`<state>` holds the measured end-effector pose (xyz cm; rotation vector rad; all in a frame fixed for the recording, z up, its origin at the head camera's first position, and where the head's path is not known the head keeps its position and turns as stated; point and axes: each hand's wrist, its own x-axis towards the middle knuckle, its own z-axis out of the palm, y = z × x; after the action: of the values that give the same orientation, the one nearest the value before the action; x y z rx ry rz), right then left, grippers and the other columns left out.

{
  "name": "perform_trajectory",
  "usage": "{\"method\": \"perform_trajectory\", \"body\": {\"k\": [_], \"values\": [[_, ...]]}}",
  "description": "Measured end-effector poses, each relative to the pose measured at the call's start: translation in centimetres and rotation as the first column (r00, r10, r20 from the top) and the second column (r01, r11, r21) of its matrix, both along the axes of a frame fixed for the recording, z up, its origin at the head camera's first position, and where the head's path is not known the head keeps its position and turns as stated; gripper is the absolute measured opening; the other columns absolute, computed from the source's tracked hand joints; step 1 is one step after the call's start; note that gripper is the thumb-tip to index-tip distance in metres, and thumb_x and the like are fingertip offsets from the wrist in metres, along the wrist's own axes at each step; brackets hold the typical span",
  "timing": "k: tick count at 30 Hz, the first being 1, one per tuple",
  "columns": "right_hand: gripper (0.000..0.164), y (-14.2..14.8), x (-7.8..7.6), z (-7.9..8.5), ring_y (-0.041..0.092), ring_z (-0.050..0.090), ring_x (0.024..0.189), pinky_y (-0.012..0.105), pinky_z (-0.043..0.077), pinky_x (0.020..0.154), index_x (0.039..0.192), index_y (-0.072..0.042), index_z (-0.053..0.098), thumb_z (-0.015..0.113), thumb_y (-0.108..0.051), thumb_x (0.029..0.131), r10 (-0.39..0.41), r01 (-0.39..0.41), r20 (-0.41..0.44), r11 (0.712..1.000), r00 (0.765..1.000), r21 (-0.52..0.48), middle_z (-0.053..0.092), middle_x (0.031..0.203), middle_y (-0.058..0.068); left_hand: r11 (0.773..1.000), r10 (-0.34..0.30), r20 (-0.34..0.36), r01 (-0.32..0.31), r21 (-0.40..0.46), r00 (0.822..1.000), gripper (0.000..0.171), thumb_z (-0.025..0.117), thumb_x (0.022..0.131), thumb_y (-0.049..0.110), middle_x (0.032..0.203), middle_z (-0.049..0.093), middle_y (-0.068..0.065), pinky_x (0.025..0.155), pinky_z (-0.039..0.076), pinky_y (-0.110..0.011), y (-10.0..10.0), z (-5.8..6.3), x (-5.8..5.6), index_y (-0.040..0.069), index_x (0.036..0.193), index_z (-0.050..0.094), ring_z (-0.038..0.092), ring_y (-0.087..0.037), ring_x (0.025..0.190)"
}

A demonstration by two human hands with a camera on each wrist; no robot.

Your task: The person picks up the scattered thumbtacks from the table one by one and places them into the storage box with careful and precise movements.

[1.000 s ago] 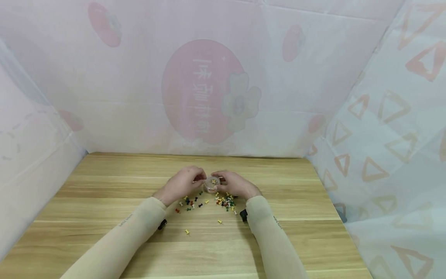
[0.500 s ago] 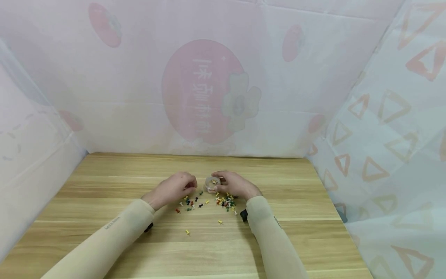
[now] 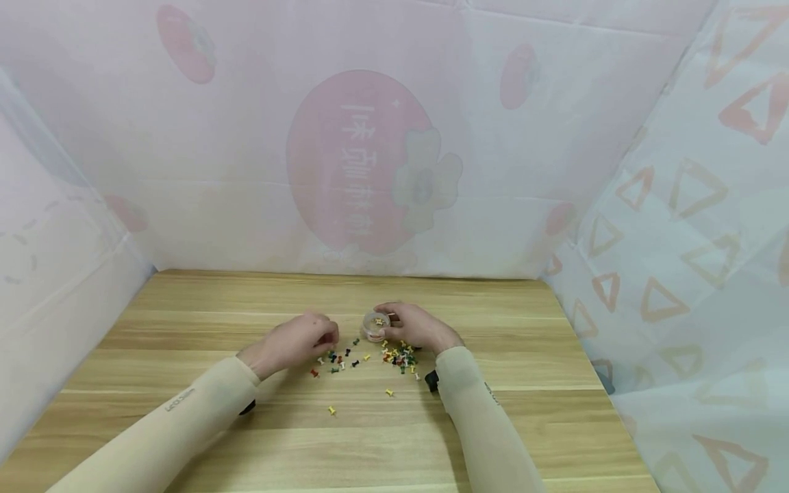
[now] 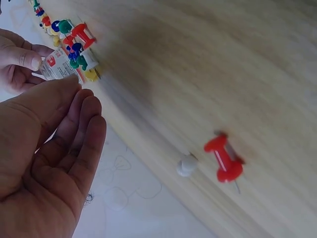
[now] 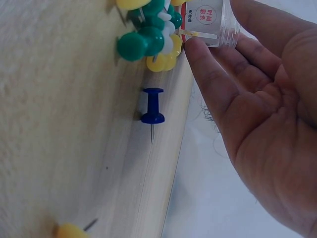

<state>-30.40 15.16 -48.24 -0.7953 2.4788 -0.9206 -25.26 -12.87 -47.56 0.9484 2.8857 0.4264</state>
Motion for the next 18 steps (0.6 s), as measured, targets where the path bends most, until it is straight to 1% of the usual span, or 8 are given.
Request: {"method": "perform_trajectory", "body": {"k": [7,13,18], "values": [[0.060,0.04,0.13,0.07,0.023,0.056,0.133,0.035,0.050,0.104,0.156,-0.012,0.046,0.067,-0.020,0.101,0.001,-0.001,0.001,1.000,1.000,0.003,0.052,0.154,0.008,0.999,-0.029,-0.037,0.028,-0.027,0.999,0.005,0.070,0.097,0.011,0.088,0.063,0.008,0.072,0.054,-0.027,-0.36,-0.30,0.43,0.015,0.096,0.071,0.056,-0.007,0.078],[0.060,0.13,0.13,0.09,0.023,0.056,0.133,0.035,0.049,0.106,0.156,-0.011,0.045,0.067,-0.021,0.101,0.009,-0.009,0.001,1.000,1.000,0.001,0.051,0.155,0.008,0.998,-0.028,-0.018,0.027,-0.049,0.999,0.007,0.071,0.096,0.011,0.088,0.064,0.010,0.073,0.054,-0.028,-0.34,-0.40,0.53,0.017,0.094,0.071,0.057,-0.006,0.079],[0.060,0.15,0.08,0.08,0.023,0.055,0.134,0.036,0.049,0.106,0.156,-0.011,0.045,0.067,-0.021,0.101,0.016,-0.016,-0.005,1.000,1.000,0.007,0.051,0.155,0.008,0.998,-0.032,-0.025,0.031,-0.060,0.999,0.012,0.072,0.095,0.009,0.086,0.064,0.012,0.073,0.054,-0.027,-0.28,-0.59,0.48,0.020,0.089,0.071,0.058,-0.005,0.079]]}}
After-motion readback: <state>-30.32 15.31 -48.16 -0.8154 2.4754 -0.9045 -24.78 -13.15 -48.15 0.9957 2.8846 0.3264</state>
